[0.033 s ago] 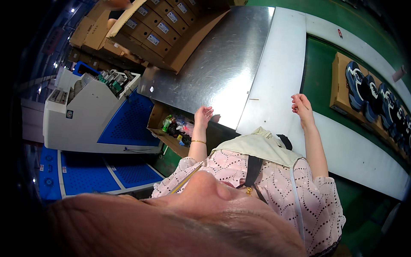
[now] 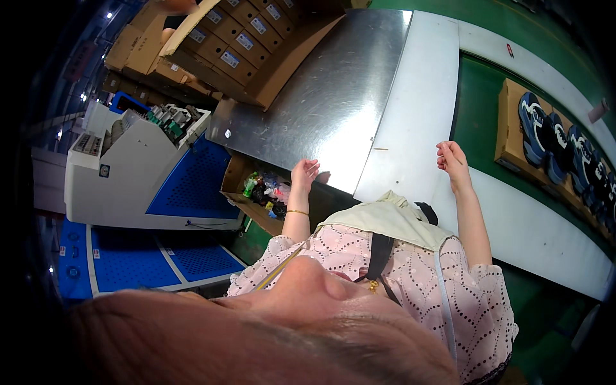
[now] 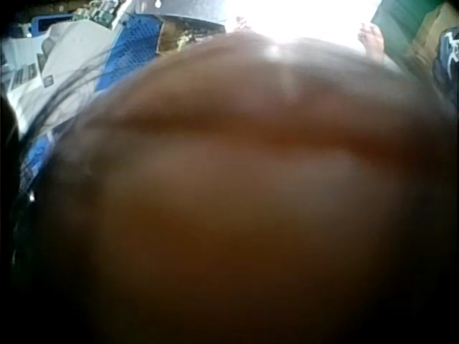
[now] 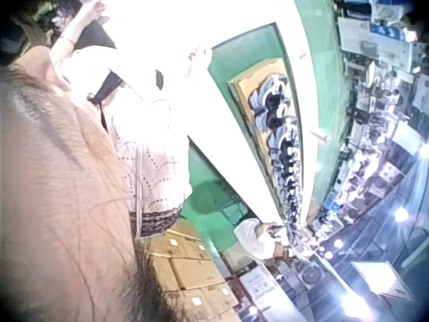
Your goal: The person repeatedly picks up blue and white sneakers, places them into cardboard boxes labeled '361° kids', and closes the boxes. The person handles the shoes and boxes by hand on a metal workbench in a warehouse setting.
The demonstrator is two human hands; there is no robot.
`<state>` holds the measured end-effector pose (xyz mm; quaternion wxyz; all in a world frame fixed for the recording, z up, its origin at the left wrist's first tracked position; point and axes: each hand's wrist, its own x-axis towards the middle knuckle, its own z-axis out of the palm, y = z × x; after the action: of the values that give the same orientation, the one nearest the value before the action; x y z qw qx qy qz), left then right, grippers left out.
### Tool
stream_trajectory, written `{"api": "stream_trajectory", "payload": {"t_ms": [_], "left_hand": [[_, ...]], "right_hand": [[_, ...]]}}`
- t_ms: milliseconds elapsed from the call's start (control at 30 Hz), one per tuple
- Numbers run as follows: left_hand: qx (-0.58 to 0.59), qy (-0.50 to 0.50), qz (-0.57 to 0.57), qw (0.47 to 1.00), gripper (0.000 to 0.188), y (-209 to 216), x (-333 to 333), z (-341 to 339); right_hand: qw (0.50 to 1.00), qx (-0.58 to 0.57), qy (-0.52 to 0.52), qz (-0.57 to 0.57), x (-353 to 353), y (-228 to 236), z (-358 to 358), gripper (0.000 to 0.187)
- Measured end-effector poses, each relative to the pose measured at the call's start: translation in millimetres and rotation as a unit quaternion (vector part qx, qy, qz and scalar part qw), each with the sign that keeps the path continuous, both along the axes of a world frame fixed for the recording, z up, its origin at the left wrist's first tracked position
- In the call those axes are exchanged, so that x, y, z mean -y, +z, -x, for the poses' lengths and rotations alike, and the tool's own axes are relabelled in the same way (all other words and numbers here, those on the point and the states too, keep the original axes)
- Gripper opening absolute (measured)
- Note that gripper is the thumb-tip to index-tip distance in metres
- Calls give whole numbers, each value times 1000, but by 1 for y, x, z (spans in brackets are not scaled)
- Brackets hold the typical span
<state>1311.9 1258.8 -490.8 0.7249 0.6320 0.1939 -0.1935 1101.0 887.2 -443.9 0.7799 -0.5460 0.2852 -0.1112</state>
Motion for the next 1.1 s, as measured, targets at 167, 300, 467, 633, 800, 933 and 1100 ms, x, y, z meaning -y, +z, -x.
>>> {"api": "stream_trajectory", "payload": {"t_ms": [167, 300, 467, 633, 800, 933, 1100], "left_hand": [[23, -2, -5, 1000, 15, 1, 2, -7], [35, 0, -16, 999, 14, 7, 12, -8], [51, -26, -48, 997, 14, 5, 27, -4], [503, -160, -495, 690, 50, 24, 96, 31], [527, -266, -522, 615, 75, -3, 227, 45], [217, -399, -631, 629, 73, -58, 265, 31], [398, -384, -428, 715, 46, -69, 278, 78]], "right_hand": [[1000, 0, 24, -11, 3, -12, -2, 24], [1000, -5, 23, -13, 5, -19, -2, 26], [999, -38, 11, -25, 4, -9, 7, 28], [1000, -24, -16, 0, 20, -25, 23, 29], [1000, -12, -11, 1, 27, -44, 37, 30], [1000, -17, -7, 17, 48, -49, 59, 31], [996, -71, -46, 13, 71, -68, 90, 31]]}}
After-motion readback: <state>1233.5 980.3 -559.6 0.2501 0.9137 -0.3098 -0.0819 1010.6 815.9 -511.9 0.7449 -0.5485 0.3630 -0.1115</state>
